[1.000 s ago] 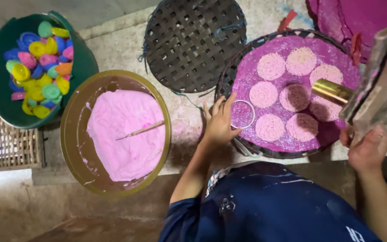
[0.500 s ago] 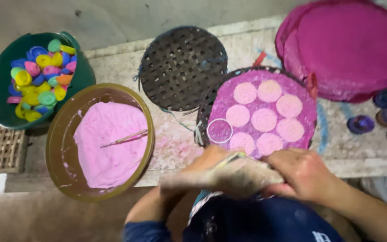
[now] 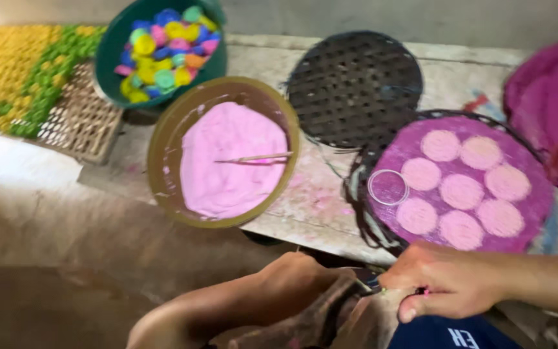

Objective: The person scoops pink dough from a bowl and presses it into a handheld press to form circular pieces, placing them onto a woven tray. The process is repeated multiple times, with the person occasionally adjusting the dough and the press.

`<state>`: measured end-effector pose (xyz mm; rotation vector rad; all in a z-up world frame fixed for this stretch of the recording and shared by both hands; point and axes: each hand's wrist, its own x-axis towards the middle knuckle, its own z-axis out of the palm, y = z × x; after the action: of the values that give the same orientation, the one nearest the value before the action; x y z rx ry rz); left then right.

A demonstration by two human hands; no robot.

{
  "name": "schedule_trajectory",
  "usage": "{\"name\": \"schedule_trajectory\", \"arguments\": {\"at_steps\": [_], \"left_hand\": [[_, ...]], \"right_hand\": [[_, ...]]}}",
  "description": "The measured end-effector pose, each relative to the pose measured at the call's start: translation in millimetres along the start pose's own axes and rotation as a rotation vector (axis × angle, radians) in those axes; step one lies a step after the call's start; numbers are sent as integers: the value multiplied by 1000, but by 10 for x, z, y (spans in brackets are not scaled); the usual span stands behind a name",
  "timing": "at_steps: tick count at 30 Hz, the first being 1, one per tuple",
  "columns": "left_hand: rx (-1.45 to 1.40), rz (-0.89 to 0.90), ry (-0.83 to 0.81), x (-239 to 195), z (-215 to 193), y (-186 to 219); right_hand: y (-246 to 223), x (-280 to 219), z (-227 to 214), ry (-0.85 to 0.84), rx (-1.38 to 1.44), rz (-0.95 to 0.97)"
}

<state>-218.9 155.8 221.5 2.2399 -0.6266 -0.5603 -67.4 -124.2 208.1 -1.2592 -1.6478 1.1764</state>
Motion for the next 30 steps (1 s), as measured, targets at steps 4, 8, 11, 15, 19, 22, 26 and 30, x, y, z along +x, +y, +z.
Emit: {"name": "schedule_trajectory", "arguments": {"at_steps": [4, 8, 11, 15, 19, 22, 26, 30], "left_hand": [[-111, -285, 414, -706, 43, -502], [-753, -4, 357, -1238, -84, -1278], [-1142, 194, 336, -1460, -146, -1670], [-1305, 299, 593, -1391, -50, -1842], [-702, 99, 1278, -1412, -296, -2396], [-378, -57, 1586, -1444, -442, -2971], [-163, -61, 1776, -1339, -460, -3327], [-461, -38, 1798, -1230, -390, -3374]], "right_hand": [[-202, 508, -276, 36, -2, -76], [-425, 1045, -856, 347, -1016, -221], [-252, 1537, -1260, 195, -1692, -415], [283, 2168, -1542, 521, -1723, -498], [964, 2858, -1409, 625, -1539, -14], [1440, 3208, -1245, 325, -1264, 471], [1606, 3259, -1517, 96, -921, 854], [1600, 3287, -1850, 193, -828, 728]]}}
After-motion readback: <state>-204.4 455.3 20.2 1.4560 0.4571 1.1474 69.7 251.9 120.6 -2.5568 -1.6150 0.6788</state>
